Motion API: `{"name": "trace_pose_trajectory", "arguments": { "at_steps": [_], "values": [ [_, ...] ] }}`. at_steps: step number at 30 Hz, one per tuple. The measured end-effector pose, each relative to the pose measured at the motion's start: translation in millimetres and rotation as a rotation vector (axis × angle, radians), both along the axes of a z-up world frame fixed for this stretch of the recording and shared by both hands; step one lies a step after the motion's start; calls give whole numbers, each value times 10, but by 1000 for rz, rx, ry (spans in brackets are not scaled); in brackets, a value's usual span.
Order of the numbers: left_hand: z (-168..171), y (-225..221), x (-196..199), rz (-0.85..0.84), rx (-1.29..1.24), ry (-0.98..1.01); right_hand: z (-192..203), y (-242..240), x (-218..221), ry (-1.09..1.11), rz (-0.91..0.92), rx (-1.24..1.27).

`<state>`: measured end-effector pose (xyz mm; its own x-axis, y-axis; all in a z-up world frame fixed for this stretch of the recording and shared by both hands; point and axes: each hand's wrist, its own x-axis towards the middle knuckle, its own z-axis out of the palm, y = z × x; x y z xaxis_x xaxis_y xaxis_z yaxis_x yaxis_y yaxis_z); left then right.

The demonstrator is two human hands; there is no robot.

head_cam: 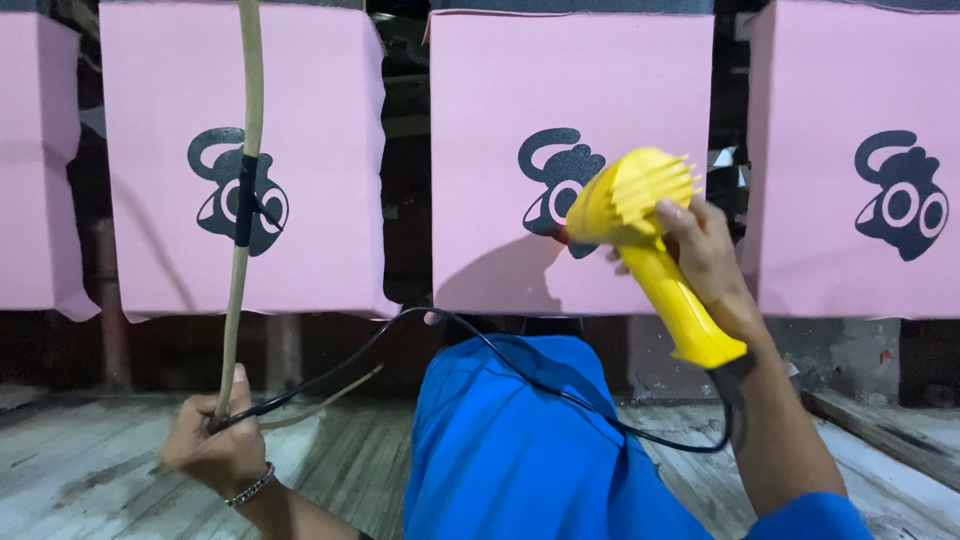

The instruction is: Drying screen-printed designs on fabric using a handheld heat gun.

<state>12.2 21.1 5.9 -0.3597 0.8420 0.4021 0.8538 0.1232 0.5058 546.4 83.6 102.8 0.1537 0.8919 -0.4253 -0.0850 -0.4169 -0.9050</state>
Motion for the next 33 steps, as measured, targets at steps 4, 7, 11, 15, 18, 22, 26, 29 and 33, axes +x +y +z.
{"name": "trace_pose_trajectory", "arguments": {
  "at_steps": [4,7,11,15,18,22,26,29,33],
  "values": [
    [-91,-69,-135,-1,-12,93,34,-7,48,-110,-25,-42],
    [-43,-77,-88,-1,9,33,-83,-11,53,-11,1,-126],
    [-16,-64,-76,20,-10,68,-41,131,-78,4,41,-61],
    [-104,-118,-219,16,-13,132,161,98,0,-148,73,-134],
    [-75,-139,-206,14,-13,126,-3,116,-30,-68,91,-163],
    [-33,-128,-210,-5,6,166,-5,290,-182,-72,141,-134],
    [-111,-159,-315,13,9,137,58,286,-102,-139,98,-68],
    [-69,-189,-284,52,-4,115,32,271,-117,-115,149,-117],
    [-78,-130,-304,14,26,184,-19,387,-243,-134,143,-78]
  ]
}}
